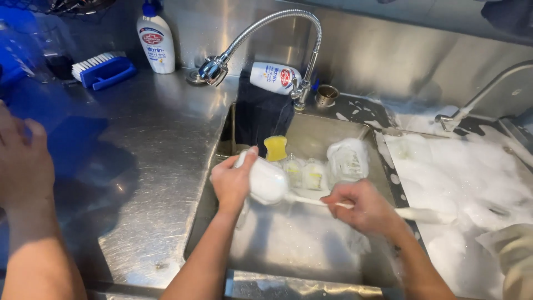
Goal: Washing the interior of glass bottles using a long-handled brush and soapy water in a commercial sink.
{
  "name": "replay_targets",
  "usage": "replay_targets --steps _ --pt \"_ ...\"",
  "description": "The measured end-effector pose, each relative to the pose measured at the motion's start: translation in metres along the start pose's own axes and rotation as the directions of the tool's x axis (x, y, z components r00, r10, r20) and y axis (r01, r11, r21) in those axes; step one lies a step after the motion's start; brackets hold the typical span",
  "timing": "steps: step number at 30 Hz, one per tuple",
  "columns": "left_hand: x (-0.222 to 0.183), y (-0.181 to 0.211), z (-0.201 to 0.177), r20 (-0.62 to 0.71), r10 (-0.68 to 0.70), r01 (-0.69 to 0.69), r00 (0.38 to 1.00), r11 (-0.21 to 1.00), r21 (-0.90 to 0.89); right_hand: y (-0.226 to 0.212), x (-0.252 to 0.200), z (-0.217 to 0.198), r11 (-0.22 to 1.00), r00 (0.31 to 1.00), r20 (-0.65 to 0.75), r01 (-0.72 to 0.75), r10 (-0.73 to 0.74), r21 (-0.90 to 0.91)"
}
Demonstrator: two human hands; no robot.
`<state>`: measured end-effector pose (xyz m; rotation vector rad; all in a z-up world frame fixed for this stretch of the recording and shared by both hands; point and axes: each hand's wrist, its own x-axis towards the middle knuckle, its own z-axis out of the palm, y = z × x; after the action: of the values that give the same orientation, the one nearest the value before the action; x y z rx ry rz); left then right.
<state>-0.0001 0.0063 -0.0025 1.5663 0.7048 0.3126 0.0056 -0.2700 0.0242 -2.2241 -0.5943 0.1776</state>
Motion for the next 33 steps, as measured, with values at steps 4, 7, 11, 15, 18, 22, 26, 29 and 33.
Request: replay_targets --steps 4,7,11,15,18,22,26,29,33 --pt "-0.006 0.0 0.001 -0.037 -0.011 0.009 0.999 0.999 -0.046 0.021 0.006 0.019 0.987 0.981 -0.115 0.162 -0.158 0.026" --pt "-0.006 -0.001 0.002 -0.027 -0.005 0.005 1.0 1.0 -0.025 0.036 0.007 0.01 0.97 0.957 -0.155 0.243 -0.244 -0.03" --pt "-0.008 -0.001 0.007 -0.095 0.048 -0.051 0.994 0.998 -0.03 0.052 0.01 0.018 0.973 0.949 -0.212 0.225 -0.231 -0.055" --pt "0.006 -0.016 0.01 -0.133 0.07 -0.074 0.989 0.997 -0.024 0.062 0.01 0.018 0.975 0.962 -0.188 0.214 -0.198 0.063" --pt "0.004 -0.01 -0.001 -0.204 0.127 -0.155 0.971 0.979 -0.131 0.047 0.013 0.014 0.939 0.918 -0.311 0.305 -0.247 0.156" --pt "-0.008 0.0 0.006 -0.195 0.153 -0.178 0.969 0.977 -0.12 0.032 -0.001 0.005 0.939 0.92 -0.339 0.277 -0.198 0.204" --pt "-0.008 -0.011 0.014 -0.195 0.195 -0.22 0.961 0.969 -0.115 -0.003 0.009 0.04 0.966 0.941 -0.316 0.185 -0.12 0.182" --pt "0.001 -0.015 0.005 -0.249 0.184 -0.247 0.951 0.936 -0.251 0.038 0.004 -0.007 0.98 0.931 -0.363 0.11 -0.043 0.164" --pt "-0.035 0.033 -0.008 0.348 -0.159 0.204 0.924 0.974 -0.095 0.045 0.011 0.028 0.994 0.952 -0.305 0.054 -0.023 0.093"
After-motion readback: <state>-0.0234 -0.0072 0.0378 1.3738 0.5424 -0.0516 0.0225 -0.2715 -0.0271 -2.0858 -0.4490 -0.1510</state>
